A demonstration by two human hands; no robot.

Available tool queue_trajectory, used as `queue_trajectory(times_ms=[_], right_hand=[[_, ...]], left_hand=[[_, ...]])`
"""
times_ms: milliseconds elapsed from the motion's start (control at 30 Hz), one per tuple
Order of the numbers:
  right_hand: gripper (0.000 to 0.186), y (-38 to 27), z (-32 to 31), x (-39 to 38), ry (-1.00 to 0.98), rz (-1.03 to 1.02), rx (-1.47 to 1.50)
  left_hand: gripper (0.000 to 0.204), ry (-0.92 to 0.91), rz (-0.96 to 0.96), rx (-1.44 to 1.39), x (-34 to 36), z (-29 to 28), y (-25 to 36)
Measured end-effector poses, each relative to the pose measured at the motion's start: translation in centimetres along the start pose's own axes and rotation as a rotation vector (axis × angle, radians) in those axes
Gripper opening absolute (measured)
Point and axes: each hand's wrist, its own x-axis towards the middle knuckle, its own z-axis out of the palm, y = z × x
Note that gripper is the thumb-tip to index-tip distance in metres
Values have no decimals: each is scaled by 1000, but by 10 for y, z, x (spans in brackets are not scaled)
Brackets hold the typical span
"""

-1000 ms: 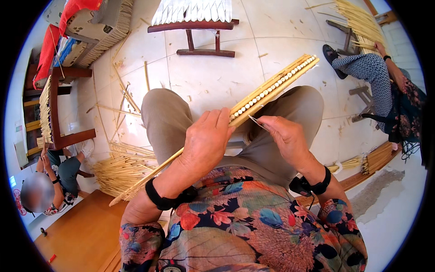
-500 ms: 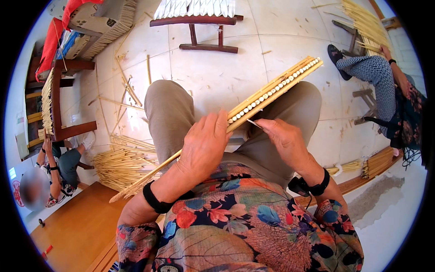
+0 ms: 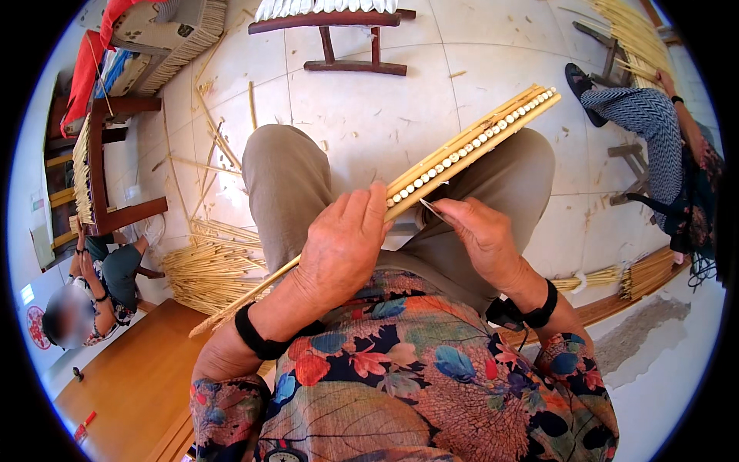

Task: The person weaves a flat bamboo mat by hand, threading thin bamboo strips through a pre-assembled frame. They repeatedly pull the strips tight and adjust the mat's position while seated.

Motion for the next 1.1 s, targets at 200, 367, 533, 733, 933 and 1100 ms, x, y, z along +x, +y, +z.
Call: queue_trajectory(times_ms=[200, 367, 533, 733, 933, 1100], right_hand=[[33, -12, -1, 1, -8, 35, 33], [33, -11, 2, -1, 18, 37, 66], [31, -8, 3, 3, 31, -23, 41], [26, -11, 3, 6, 33, -38, 10], [23, -10, 3, 10, 8, -36, 30], [22, -11, 2, 13, 9, -48, 23]], left_hand=[[56, -27, 0, 13, -2, 1, 3], [56, -34, 20, -9, -3, 0, 3], [57, -42, 27, -10, -3, 1, 3], [57, -46, 45, -3, -3, -1, 6], [56, -46, 48, -4, -1, -2, 5], [50, 39, 119, 31, 3, 3, 2]])
